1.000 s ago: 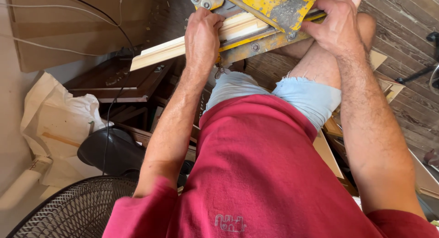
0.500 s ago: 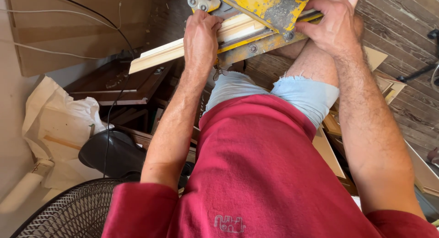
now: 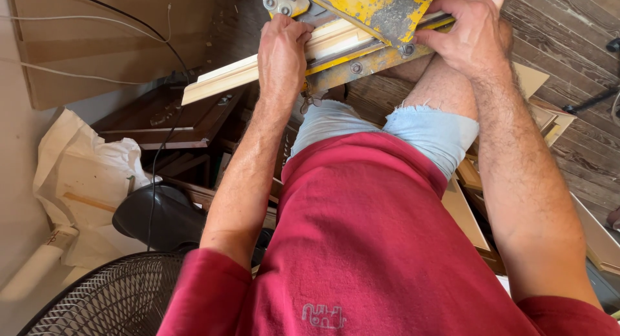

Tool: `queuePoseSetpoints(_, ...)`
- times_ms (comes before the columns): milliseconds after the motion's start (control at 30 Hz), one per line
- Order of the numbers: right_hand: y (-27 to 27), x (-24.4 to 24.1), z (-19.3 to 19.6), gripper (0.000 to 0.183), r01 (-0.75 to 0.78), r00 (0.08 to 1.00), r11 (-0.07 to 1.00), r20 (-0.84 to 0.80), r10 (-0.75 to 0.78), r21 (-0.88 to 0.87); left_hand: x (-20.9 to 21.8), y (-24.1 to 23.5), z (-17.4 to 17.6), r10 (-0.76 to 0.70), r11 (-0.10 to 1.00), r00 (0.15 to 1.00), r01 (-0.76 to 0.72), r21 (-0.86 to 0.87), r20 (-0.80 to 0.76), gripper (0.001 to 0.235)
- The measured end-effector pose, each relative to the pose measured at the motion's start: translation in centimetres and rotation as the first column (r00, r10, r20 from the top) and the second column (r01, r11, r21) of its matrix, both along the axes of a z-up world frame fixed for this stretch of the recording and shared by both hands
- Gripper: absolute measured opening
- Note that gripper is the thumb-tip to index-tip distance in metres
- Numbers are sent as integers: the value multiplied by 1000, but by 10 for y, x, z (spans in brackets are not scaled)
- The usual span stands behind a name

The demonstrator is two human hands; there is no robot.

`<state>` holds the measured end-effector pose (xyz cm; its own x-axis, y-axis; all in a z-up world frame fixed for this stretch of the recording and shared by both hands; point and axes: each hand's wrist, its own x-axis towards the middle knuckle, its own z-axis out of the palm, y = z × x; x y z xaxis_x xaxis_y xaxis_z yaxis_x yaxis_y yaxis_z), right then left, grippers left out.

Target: Cutting wooden molding strips using a manual miter trimmer machine

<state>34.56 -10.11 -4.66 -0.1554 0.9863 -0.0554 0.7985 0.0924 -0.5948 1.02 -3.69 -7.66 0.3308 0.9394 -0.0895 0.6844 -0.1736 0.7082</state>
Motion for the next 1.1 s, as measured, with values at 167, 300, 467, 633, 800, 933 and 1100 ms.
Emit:
queuePoseSetpoints(167, -1, 1, -2, 32, -6, 1000, 1000, -3, 7, 8, 0, 0, 0, -3, 1000, 1000, 3, -8, -3, 16)
queuePoseSetpoints(300, -1, 1, -2, 30, -2, 999, 1000, -32, 2, 0, 1, 0, 3, 3, 1000, 1000, -2, -18, 6, 15)
queuePoseSetpoints(467, -2, 2, -5, 31, 2, 1000, 1000, -21, -2, -9, 0, 1, 3, 2, 1000, 1000, -2, -21, 11, 15)
queuePoseSetpoints(633, -2, 1, -2, 31, 3, 1000, 1000, -6, -3, -10, 0, 0, 0, -1, 1000, 1000, 1, -23, 5, 16)
queuePoseSetpoints(800, -2, 0, 3, 33, 37, 999, 997, 40, -35, -62, 1, 2, -3, 7, 999, 1000, -8, -48, -24, 16)
queuePoseSetpoints(933, 0, -1, 5, 34, 28, 1000, 998, 8, -28, -60, 4, 9, 5, -63, 997, 991, 68, 36, -121, 13)
queuePoseSetpoints(1100, -1, 2, -2, 37, 0, 1000, 1000, -28, 0, -1, 11, 16, 22, -74, 992, 959, 43, -117, -274, 14)
